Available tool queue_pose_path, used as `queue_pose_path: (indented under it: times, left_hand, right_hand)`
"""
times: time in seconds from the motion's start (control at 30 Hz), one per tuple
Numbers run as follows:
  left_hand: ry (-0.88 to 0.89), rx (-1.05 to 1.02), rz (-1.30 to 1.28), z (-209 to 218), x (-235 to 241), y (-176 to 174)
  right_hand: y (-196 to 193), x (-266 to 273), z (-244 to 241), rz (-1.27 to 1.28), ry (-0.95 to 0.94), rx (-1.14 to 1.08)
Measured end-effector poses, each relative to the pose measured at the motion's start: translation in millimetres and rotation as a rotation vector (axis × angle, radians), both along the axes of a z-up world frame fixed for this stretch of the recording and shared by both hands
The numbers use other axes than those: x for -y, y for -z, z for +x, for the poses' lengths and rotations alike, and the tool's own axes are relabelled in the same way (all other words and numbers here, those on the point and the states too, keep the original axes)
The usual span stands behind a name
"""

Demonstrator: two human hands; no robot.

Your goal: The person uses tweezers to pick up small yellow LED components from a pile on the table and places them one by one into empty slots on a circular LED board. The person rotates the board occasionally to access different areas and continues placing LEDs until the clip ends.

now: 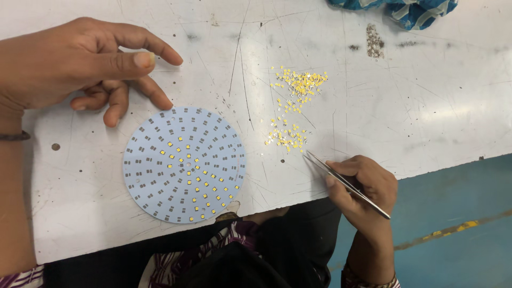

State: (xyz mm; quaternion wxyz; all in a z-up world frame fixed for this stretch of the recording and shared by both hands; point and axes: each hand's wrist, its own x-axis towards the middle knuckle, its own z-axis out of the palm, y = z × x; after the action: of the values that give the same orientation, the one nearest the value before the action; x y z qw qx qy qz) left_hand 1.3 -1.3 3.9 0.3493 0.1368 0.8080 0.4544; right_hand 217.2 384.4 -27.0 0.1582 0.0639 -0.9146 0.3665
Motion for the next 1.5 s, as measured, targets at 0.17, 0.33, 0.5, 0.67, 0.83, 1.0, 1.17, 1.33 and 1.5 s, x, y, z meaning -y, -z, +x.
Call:
queue_pose_path:
  times: [0.17,0.33,0.5,0.67,0.83,1.0,1.17,1.33,1.5]
  left_hand:
    - [0.005,-0.025,0.007,1,-1,-1]
    - [0.007,-0.022,0.014,0,0,1]
    - [0.0,-0.034,0.004,1,-1,-1]
    - [-0.002,-0.03,0.005,2,-2,-2]
    - [0.023,-0.03,0.0,-1,1,2]
    - [0.07,-0.038,0.099,0,2,-2]
    - [0.054,-0.041,0.139,10,0,-12]
    - [-0.013,-0.116,0.092,16,-1,-16]
    - [-0.004,-0.143,0.132,17,1,-16]
  right_hand:
    - [-1,1,-4,0.026,-0.068,-0.022]
    - [0,1,-4,0.037,-0.028,-0.008]
    - [0,3,-2,-0.032,0.01,0.001]
    - [1,6,-4,0.009,-0.022,-0.045]
    - [2,4,-3,0.006,-0.013,-0.018]
    - [-1,9,-3,0.011,0.007,0.012]
    - [-8,33,1,-0.106,-0.118,0.131]
    - [-10,57,-11,-0.028,-0.402,0.123]
    - [-16,58,-21,-0.028,-0.392,0.193]
